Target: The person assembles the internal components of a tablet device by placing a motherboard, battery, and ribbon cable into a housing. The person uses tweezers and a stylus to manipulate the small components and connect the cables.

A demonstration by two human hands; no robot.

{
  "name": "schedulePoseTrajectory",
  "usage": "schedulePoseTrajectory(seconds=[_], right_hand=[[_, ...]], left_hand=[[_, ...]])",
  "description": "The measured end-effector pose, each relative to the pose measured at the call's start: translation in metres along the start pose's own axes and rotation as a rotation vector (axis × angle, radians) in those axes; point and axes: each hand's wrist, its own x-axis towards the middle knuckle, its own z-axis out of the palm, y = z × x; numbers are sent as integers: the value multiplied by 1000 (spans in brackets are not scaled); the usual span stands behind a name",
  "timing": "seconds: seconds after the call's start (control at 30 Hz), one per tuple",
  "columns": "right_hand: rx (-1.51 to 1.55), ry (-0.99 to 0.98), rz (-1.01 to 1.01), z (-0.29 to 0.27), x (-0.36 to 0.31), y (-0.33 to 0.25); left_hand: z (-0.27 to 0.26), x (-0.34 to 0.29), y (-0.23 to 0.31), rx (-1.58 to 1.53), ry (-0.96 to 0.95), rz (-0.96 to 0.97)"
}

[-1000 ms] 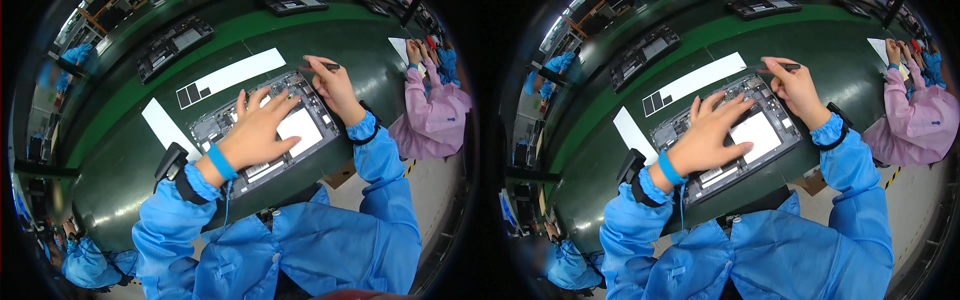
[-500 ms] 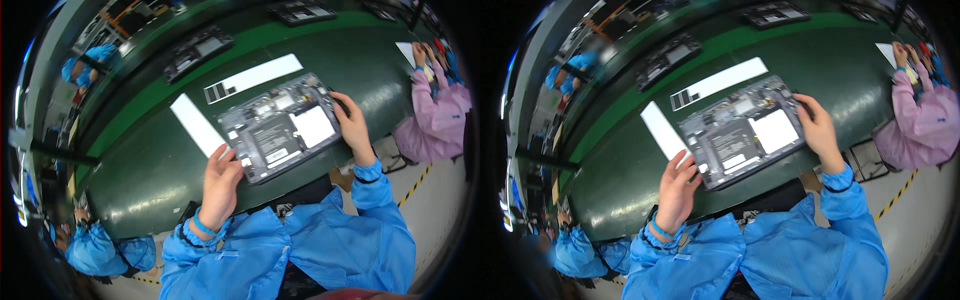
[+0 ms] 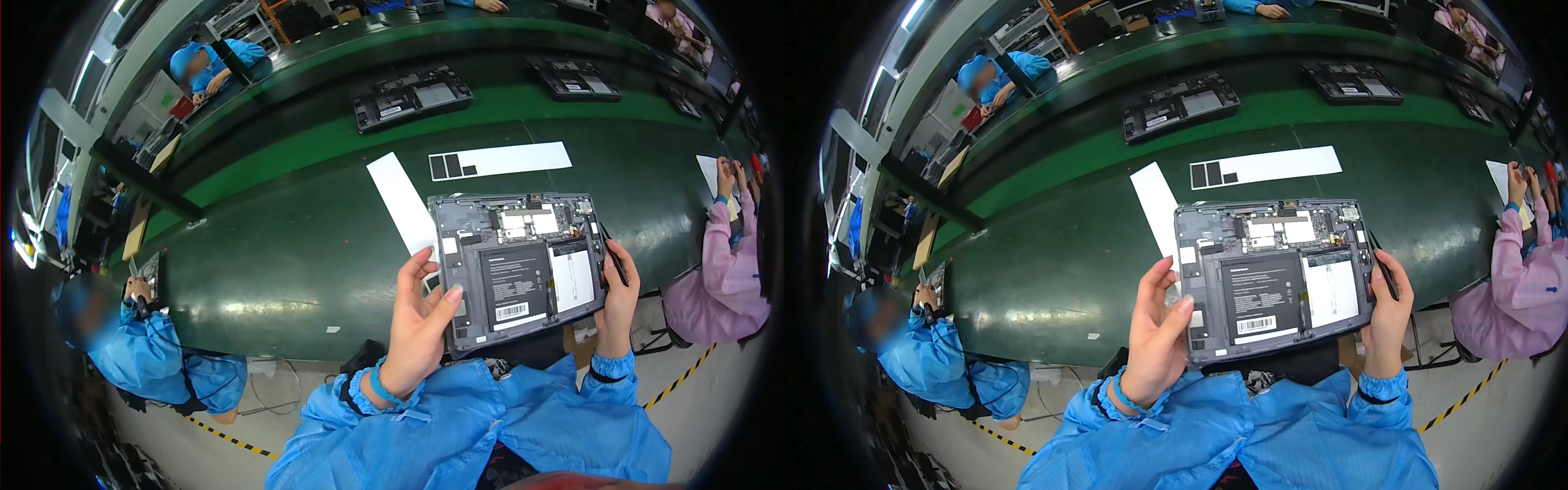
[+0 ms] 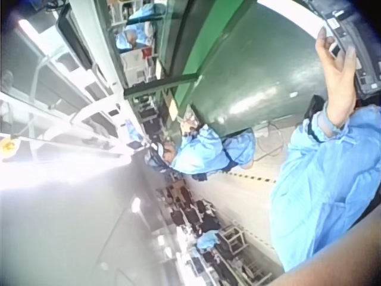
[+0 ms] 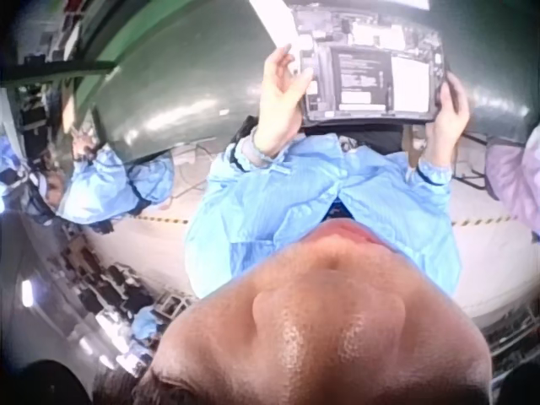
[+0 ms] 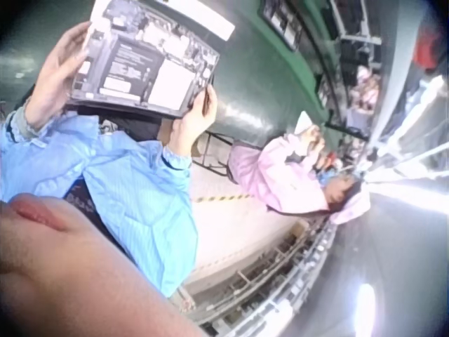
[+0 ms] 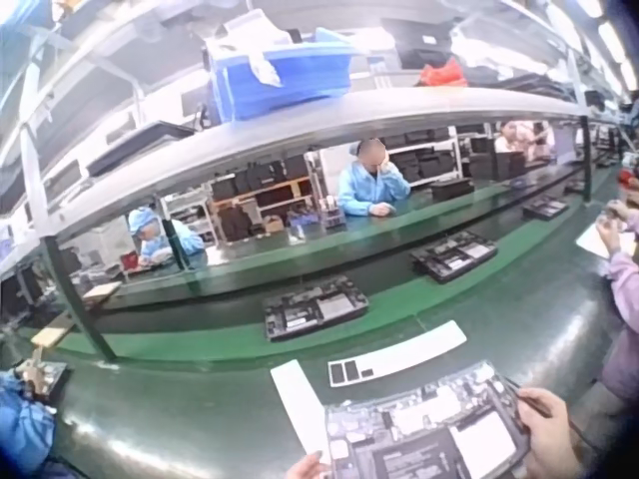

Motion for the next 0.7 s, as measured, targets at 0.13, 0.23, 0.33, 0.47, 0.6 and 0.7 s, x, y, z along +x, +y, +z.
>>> schedulePoseTrajectory(seconds=[0.13, 0.23, 0.33, 0.47, 0.6, 0.7], right_hand=[[-18, -75, -35, 30, -9, 3], [-76, -398, -93, 60, -25, -4], [-67, -438, -157, 65, -35, -19], [-410, -294, -250, 28, -3, -10], [-740, -202, -298, -7, 5, -11], [-791, -182, -358, -9, 6, -10]], left_hand=[[-41, 15, 7, 219, 27, 20], [-81, 30, 38, 181, 209, -10], [-137, 58, 106, 247, 171, 97], [-226, 102, 185, 310, 266, 301], [-319, 184, 226, 272, 251, 315], [-370, 248, 215, 220, 357, 318]])
